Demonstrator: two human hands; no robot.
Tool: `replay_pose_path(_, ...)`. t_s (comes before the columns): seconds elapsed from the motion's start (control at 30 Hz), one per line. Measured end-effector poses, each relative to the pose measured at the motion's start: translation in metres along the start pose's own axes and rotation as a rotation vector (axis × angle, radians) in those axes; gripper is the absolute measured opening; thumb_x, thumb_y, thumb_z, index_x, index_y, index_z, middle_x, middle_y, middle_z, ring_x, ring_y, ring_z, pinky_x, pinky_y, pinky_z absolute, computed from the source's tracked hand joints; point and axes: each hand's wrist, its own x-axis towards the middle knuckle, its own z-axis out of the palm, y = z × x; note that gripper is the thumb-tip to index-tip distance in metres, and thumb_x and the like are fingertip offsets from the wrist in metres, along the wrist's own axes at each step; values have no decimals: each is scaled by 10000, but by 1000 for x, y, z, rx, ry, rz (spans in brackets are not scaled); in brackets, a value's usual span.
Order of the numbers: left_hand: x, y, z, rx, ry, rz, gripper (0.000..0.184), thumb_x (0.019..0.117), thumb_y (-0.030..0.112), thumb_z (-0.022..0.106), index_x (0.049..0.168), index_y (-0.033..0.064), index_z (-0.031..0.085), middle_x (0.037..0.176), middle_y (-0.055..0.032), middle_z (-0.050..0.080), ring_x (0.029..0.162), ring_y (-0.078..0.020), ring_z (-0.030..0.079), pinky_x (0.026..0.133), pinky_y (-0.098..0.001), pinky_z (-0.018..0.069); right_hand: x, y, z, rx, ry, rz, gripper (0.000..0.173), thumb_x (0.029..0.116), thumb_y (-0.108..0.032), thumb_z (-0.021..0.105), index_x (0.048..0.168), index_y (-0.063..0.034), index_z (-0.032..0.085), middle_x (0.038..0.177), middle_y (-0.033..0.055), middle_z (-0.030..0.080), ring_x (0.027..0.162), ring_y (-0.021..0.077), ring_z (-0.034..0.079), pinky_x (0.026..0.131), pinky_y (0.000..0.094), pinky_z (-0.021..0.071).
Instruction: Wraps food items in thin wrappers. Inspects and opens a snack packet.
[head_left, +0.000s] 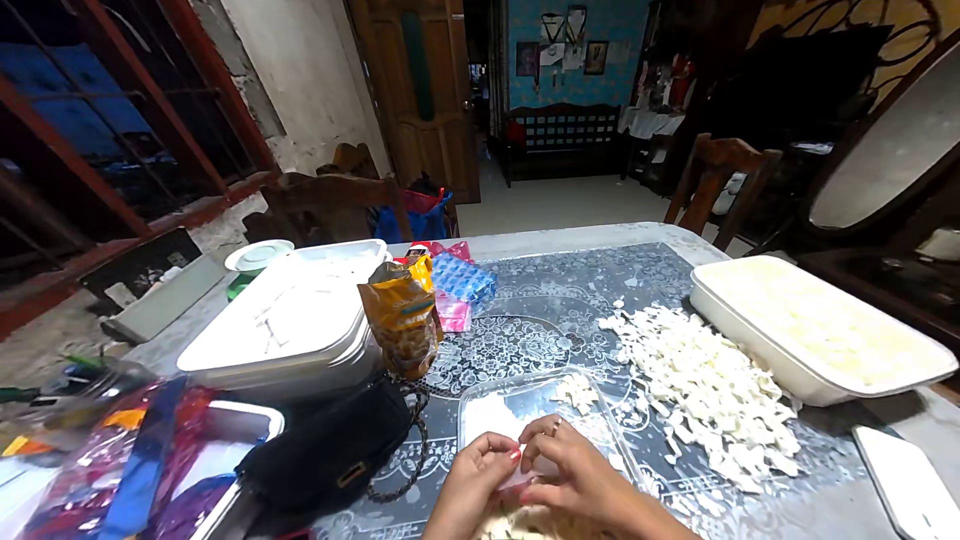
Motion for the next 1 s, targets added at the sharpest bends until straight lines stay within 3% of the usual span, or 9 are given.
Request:
replay_pose_path(0.07, 0, 4, -1, -65, -11, -38, 165, 986, -54, 542, 1127, -31, 623, 869, -58, 728, 778, -135, 723, 763, -301, 616, 0, 0, -3, 66, 37, 28, 199, 873, -189, 781, 919, 0, 739, 1078, 163, 711, 1081, 262, 660, 946, 392, 531)
replay_pose_path(0.13, -3, 7, 3, -35, -16, -28, 159, 987, -45, 560, 1118, -41, 649, 885, -61, 733, 766, -127, 727, 757, -280, 619, 0, -3, -5, 199, 93, 192, 181, 882, -144, 766, 903, 30, 722, 954, 104, 709, 877, 106, 672, 801, 245, 556)
replay_pose_path(0.23, -6, 1, 6, 219, -3, 180, 200, 893, 20, 701, 1084, -37, 684, 922, -48, 728, 753, -85, 707, 728, -256, 608, 3, -12, -10, 338, 88, 442, 164, 908, -135, 734, 972, 2, 669, 806, 4, 657, 687, 13, 593, 670, 197, 509)
replay_pose_path(0.33, -4, -7, 3, 399, 95, 330, 119, 895, 43, 712, 999, -12, 730, 882, -45, 736, 753, -66, 695, 730, -248, 591, 5, -12, -17, 361, 2, 520, 239, 984, -89, 625, 1181, 37, 677, 914, 76, 699, 752, 75, 641, 750, 265, 554)
replay_pose_path(0.47, -4, 1, 0, 199, 47, 222, 106, 833, -87, 704, 894, 0, 697, 829, -30, 745, 744, -81, 714, 735, -254, 604, 6, -6, -19, 271, 25, 558, 155, 955, -111, 681, 1024, 25, 708, 862, 50, 702, 737, 52, 637, 732, 237, 540)
replay_pose_path(0.63, 1, -5, 3, -60, 120, 262, 291, 765, -161, 683, 987, 8, 597, 838, -25, 717, 703, -101, 703, 682, -262, 612, 2, -23, -7, 152, -127, 358, 204, 977, -106, 647, 1025, 79, 716, 937, 191, 714, 850, 245, 682, 817, 388, 549)
replay_pose_path(0.8, 0, -9, 0, 56, -11, 269, 194, 792, -104, 691, 901, 43, 624, 829, 4, 708, 729, -80, 689, 700, -254, 597, 1, -11, -4, 332, 130, 282, 175, 972, -121, 612, 985, 22, 711, 934, 52, 697, 896, 61, 642, 840, 247, 525)
replay_pose_path(0.9, -3, -4, -1, 86, -49, 297, 185, 796, -87, 703, 879, 61, 629, 830, 12, 720, 732, -76, 693, 707, -253, 597, 3, -13, -14, 95, 38, 315, 208, 990, -130, 614, 1010, 51, 716, 963, 160, 715, 977, 253, 666, 918, 409, 515)
replay_pose_path(1.0, 0, -2, -2, 97, 48, 309, 156, 818, -86, 676, 887, 41, 618, 816, 6, 713, 705, -86, 695, 684, -257, 603, 0, -15, -2, -185, -5, 60, 138, 945, -90, 650, 935, 20, 732, 902, 171, 732, 945, 359, 706, 880, 529, 532)
